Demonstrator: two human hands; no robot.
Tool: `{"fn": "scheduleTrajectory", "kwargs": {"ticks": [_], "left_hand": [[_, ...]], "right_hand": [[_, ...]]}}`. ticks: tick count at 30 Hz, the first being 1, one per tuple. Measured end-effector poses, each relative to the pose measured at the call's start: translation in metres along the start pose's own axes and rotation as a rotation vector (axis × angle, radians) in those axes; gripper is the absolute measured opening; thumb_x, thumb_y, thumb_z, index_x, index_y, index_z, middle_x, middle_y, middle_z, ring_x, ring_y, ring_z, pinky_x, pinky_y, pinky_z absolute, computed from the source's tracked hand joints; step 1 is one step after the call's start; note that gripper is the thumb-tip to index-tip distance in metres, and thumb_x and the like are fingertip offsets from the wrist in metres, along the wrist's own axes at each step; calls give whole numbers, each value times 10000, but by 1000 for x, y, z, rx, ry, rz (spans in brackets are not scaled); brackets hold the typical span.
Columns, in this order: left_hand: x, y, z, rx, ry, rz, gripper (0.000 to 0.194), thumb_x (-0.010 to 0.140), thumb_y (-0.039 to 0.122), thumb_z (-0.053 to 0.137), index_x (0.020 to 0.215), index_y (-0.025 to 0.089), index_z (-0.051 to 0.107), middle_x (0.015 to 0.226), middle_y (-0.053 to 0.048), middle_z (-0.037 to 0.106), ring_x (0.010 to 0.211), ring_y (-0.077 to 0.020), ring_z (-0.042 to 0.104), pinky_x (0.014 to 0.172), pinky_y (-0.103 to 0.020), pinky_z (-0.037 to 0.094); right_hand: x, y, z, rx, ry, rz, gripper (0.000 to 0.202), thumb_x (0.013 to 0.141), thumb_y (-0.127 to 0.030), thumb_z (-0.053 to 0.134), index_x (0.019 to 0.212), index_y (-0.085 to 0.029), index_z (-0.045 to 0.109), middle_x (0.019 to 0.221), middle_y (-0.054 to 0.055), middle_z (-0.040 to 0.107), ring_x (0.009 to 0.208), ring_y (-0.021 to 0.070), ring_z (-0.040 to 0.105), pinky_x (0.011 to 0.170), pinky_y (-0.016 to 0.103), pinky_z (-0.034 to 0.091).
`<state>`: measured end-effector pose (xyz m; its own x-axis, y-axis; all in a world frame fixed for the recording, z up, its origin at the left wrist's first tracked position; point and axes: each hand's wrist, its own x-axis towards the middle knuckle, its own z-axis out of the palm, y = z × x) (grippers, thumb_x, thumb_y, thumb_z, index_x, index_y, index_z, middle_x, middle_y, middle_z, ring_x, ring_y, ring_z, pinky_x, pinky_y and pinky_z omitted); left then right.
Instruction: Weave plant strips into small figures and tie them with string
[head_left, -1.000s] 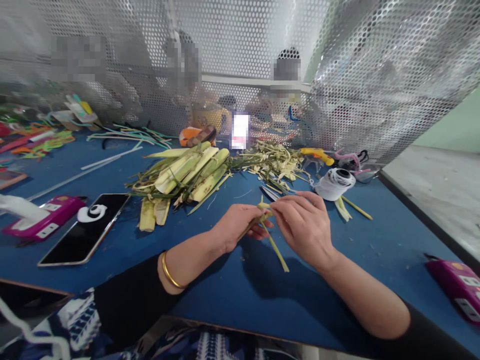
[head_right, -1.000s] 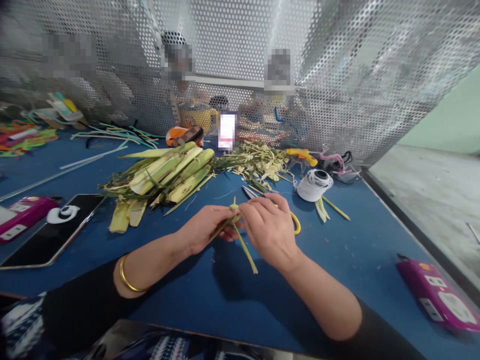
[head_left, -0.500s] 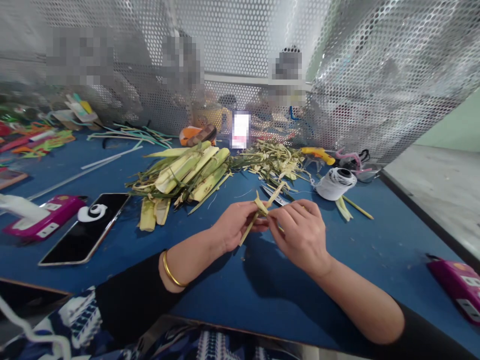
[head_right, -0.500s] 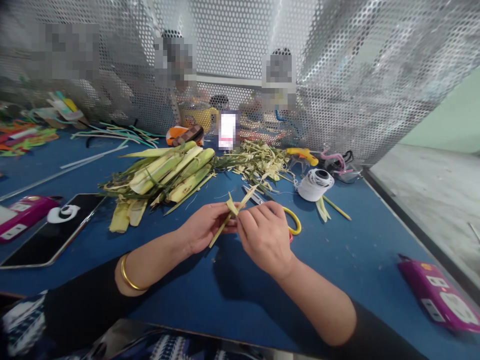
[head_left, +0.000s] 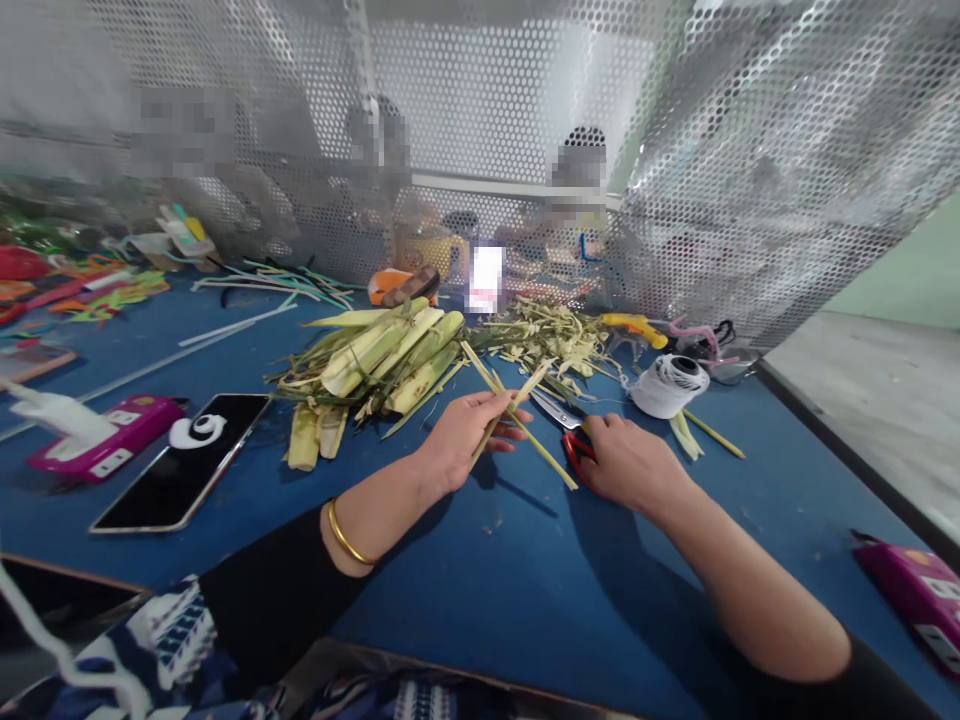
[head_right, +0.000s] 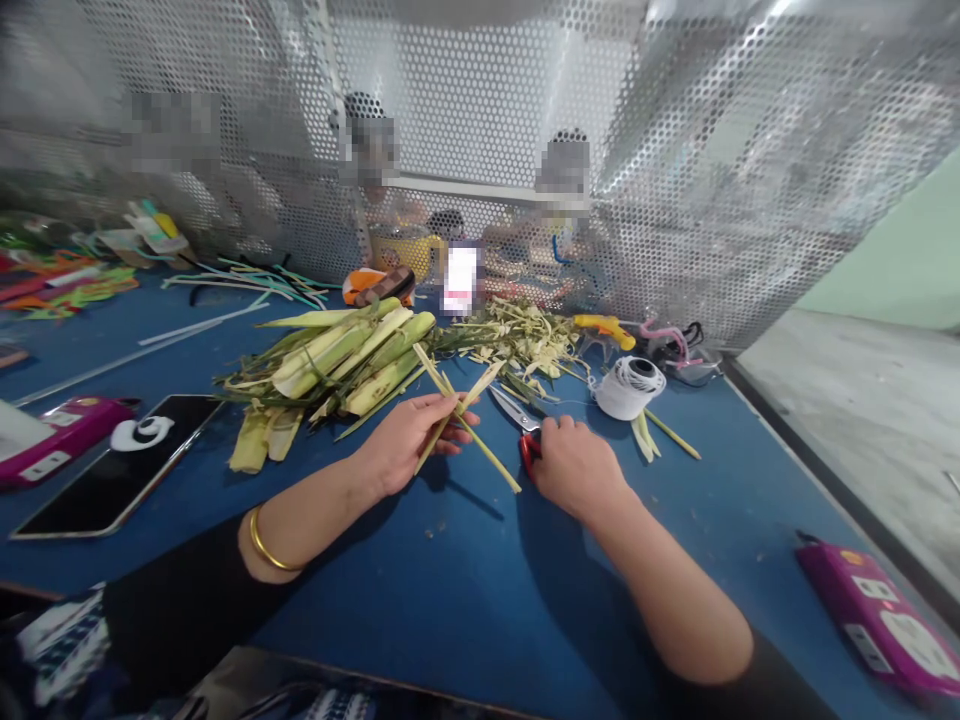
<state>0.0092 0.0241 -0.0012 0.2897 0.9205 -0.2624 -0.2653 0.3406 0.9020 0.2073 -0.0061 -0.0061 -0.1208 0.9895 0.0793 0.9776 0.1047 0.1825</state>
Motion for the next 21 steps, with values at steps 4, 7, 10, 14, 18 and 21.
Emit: {"fn": "scheduleTrajectory", "kwargs": {"ticks": [4, 7, 10, 14, 18, 21], "left_hand": [[2, 0, -3, 8, -19, 41, 224, 916, 274, 523, 978, 107, 658, 856, -105, 717, 563, -99, 630, 482, -193, 473], [6, -1, -5, 3, -23, 76, 215, 905, 278, 539, 966, 111, 659, 851, -109, 720, 584, -117, 646, 505, -213, 494], [9, 1, -8, -24, 9, 110, 195, 888, 250, 564, 979, 102, 653, 864, -122, 726, 606, -130, 664, 528, -225, 512], [12, 5, -11, -46, 83, 150, 196, 864, 194, 589, 1027, 103, 651, 862, -115, 731, 612, -132, 677, 549, -224, 521], [15, 6, -13, -29, 160, 197, 212, 811, 195, 655, 1008, 118, 674, 858, -98, 733, 626, -131, 681, 579, -224, 521], [17, 3, -13, -38, 196, 236, 219, 758, 233, 711, 952, 136, 692, 831, -76, 732, 644, -139, 686, 614, -237, 522]], "right_hand": [[6, 7, 7, -9, -62, -57, 376, 739, -84, 511, 1110, -100, 572, 934, 173, 669, 839, 282, 659, 616, 310, 380], [11, 13, 12, 67, -51, -50, 463, 740, -156, 551, 1200, -102, 547, 917, 161, 687, 786, 259, 664, 603, 295, 381], [16, 18, 14, 260, -38, -36, 400, 787, -247, 526, 1169, -147, 592, 904, 125, 717, 793, 248, 670, 627, 290, 409], [19, 20, 12, 590, -12, 39, 442, 768, -237, 498, 1192, -164, 601, 897, 81, 719, 796, 230, 657, 691, 297, 450], [14, 9, 11, 874, 218, 118, 503, 756, -302, 535, 1238, -160, 544, 838, 58, 676, 737, 213, 618, 693, 318, 469], [3, -6, 4, 1096, 221, 26, 572, 746, -400, 602, 1258, -186, 466, 849, 31, 637, 733, 189, 597, 686, 306, 484]]}}
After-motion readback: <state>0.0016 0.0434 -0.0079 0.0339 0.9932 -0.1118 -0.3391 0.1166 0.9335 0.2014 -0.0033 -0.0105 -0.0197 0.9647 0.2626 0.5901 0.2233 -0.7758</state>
